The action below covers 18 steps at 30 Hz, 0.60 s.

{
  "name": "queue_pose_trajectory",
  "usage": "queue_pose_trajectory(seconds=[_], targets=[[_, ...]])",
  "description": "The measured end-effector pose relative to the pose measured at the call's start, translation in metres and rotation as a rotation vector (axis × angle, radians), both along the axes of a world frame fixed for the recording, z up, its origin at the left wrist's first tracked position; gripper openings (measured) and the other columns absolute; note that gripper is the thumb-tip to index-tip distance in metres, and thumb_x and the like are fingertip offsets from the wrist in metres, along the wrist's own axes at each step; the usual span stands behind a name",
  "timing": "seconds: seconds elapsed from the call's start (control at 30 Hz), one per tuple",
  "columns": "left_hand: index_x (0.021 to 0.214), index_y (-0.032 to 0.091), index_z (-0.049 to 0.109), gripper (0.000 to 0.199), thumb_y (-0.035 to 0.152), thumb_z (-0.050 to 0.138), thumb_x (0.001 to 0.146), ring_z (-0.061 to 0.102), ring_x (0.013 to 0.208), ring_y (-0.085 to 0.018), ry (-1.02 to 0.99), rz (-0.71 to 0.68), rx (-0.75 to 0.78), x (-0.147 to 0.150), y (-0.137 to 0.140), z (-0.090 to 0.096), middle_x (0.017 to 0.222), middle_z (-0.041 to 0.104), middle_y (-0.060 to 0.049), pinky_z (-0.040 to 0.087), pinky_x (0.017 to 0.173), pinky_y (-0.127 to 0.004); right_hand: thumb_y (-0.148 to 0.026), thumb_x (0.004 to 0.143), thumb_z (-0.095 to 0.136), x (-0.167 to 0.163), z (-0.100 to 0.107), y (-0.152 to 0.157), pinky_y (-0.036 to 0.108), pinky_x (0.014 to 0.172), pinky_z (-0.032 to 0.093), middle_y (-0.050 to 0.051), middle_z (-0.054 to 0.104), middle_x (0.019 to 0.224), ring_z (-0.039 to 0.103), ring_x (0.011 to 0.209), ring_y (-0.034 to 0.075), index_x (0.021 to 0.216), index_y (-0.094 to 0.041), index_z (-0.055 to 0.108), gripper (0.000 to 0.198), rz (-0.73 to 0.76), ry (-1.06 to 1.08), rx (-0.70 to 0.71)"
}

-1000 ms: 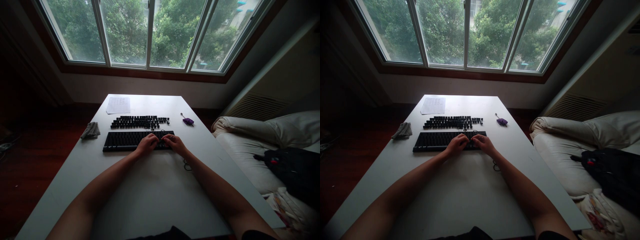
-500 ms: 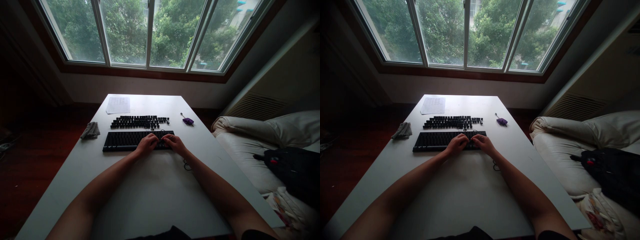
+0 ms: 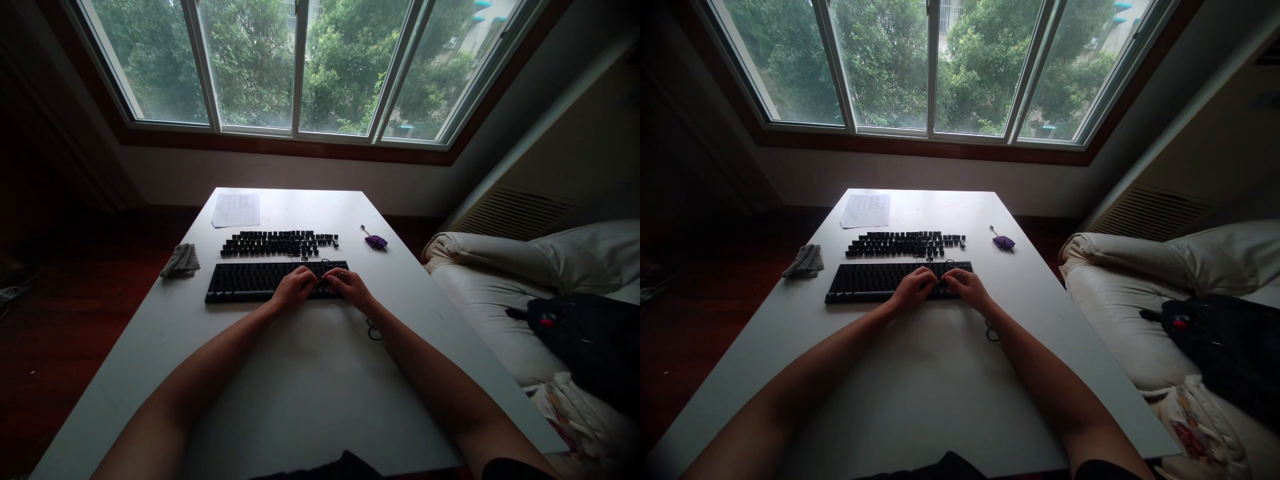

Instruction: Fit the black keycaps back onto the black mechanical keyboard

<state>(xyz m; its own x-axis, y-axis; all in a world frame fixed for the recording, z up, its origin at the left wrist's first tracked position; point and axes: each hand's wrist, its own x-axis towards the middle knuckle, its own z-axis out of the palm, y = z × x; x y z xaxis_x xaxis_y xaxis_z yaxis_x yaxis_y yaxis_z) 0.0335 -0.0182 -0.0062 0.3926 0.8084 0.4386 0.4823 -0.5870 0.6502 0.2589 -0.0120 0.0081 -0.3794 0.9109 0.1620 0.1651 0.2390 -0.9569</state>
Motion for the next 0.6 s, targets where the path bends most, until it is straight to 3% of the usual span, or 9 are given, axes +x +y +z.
queue_pose_trajectory(seconds=[0.6], targets=[[0.096,0.023,0.069,0.017,0.020,0.053,0.091,0.063,0.085,-0.015,-0.004,0.000,0.006,0.0006,0.0010,-0.0024,0.104,0.064,-0.004,0.050,0.080,-0.027,-0.052,0.087,0.065,-0.0002,-0.0007,0.0003,0.028,0.060,0.048,0.000,0.063,0.067,0.058,0.060,0.014,0.098,-0.019,0.071,0.035,-0.002,-0.001,-0.003]])
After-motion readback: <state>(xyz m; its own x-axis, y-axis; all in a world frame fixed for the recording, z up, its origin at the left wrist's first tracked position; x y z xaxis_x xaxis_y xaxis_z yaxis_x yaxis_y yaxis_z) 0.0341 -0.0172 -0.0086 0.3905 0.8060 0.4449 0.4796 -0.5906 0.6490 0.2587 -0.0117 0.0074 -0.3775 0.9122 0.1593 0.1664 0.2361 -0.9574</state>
